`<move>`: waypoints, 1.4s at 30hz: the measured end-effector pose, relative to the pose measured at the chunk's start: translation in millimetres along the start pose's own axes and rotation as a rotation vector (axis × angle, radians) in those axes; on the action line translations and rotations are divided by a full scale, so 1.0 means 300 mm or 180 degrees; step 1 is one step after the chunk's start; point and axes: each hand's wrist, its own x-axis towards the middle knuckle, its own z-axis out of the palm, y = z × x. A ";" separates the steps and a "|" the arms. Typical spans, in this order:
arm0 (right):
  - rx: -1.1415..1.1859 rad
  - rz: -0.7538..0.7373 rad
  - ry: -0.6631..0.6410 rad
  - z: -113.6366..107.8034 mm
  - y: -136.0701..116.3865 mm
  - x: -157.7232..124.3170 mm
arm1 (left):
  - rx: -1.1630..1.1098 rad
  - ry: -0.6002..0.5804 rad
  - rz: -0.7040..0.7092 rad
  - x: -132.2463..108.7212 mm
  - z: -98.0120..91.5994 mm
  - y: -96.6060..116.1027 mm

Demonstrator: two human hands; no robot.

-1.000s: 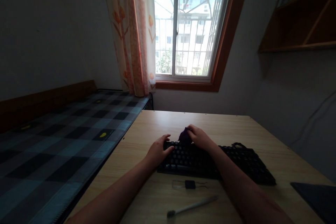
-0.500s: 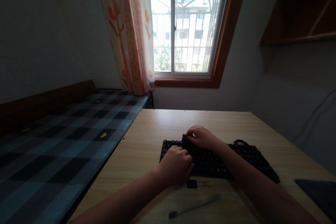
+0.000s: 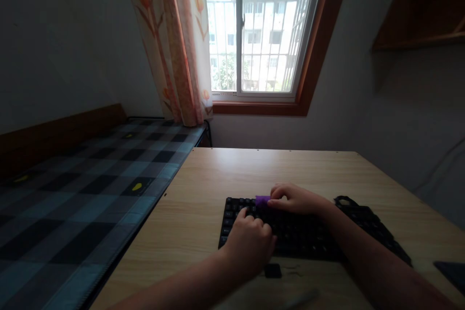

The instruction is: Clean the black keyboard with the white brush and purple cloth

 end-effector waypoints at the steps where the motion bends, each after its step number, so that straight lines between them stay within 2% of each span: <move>1: 0.0104 0.0006 -0.0145 0.002 -0.001 0.004 | -0.0008 -0.0010 -0.0046 -0.001 0.001 0.003; 3: 0.0269 0.0111 -0.0207 0.015 -0.006 0.015 | -0.0030 0.0006 -0.0087 -0.002 0.003 0.006; 6: 0.0228 0.0304 0.0157 0.049 -0.010 0.028 | -0.0025 0.0040 -0.0082 -0.004 0.008 0.008; 13: -0.0029 0.0281 0.0229 0.099 -0.006 0.036 | 0.0126 -0.0026 0.0035 -0.001 0.022 0.010; 19: 0.0144 0.0188 0.0628 0.133 -0.033 0.055 | 0.0059 0.0041 0.0070 -0.003 0.021 0.019; 29: -0.0203 0.0153 0.0153 0.152 -0.056 0.065 | 0.0047 -0.0073 0.0112 0.000 0.002 0.027; 35: -0.0334 0.0272 0.0408 0.183 -0.067 0.068 | 0.0160 -0.0188 0.0316 0.007 0.003 0.022; 42: -0.0384 0.0316 0.0589 0.185 -0.067 0.070 | 0.0188 -0.0044 0.0324 0.005 0.011 0.020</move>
